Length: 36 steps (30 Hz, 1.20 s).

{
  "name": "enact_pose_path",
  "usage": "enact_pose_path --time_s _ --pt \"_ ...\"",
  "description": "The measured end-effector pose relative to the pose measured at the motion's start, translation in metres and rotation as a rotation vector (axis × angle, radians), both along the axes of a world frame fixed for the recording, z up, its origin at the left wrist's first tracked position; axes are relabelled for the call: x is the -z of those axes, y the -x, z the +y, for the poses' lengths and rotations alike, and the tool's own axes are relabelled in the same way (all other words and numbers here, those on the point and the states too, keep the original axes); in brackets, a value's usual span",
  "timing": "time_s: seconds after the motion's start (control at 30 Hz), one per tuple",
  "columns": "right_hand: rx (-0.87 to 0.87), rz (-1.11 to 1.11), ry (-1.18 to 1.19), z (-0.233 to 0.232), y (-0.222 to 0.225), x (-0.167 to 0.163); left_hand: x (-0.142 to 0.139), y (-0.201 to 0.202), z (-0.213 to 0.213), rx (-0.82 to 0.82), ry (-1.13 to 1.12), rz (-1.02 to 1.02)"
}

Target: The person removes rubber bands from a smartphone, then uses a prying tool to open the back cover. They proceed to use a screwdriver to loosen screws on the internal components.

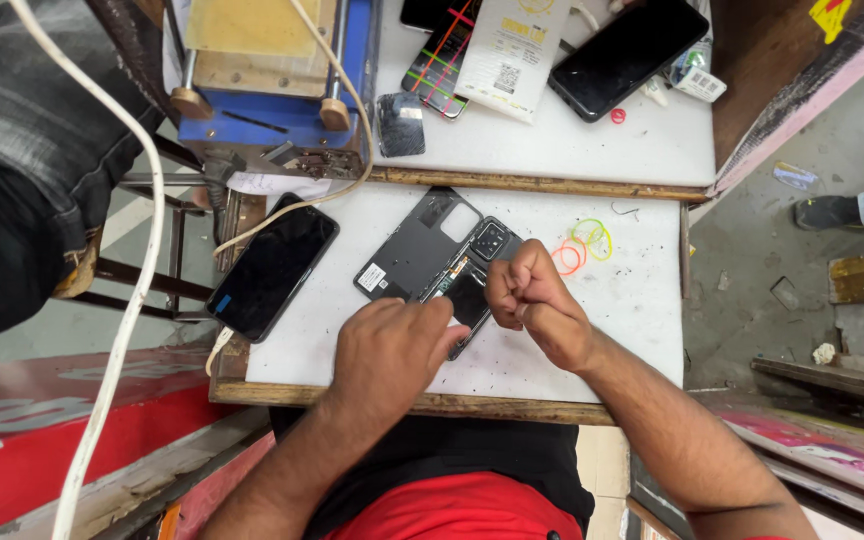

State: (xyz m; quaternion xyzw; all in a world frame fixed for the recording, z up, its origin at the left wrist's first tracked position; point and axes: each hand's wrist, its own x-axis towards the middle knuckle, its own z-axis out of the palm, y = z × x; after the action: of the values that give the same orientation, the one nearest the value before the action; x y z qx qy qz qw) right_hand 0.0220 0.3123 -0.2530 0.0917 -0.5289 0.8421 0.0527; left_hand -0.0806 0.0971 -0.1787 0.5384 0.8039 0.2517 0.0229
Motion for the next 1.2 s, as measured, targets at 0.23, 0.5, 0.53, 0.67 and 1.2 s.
enact_pose_path --time_s 0.23,0.5,0.53,0.67,1.2 --pt "-0.042 -0.014 0.144 -0.001 -0.001 -0.002 0.003 0.001 -0.005 0.141 -0.219 -0.022" --pt "0.013 -0.016 0.066 0.005 0.001 0.006 -0.004 -0.003 0.002 0.083 -0.222 -0.008" --pt "0.023 -0.019 0.053 0.004 0.001 0.006 -0.004 -0.002 0.002 0.056 -0.197 0.016" --pt "0.026 0.005 0.001 0.0 0.002 0.008 -0.005 0.003 0.0 -0.029 -0.113 -0.028" --pt "0.215 0.008 -1.128 -0.015 0.018 -0.016 -0.003 0.001 -0.004 -0.013 -0.055 -0.159"
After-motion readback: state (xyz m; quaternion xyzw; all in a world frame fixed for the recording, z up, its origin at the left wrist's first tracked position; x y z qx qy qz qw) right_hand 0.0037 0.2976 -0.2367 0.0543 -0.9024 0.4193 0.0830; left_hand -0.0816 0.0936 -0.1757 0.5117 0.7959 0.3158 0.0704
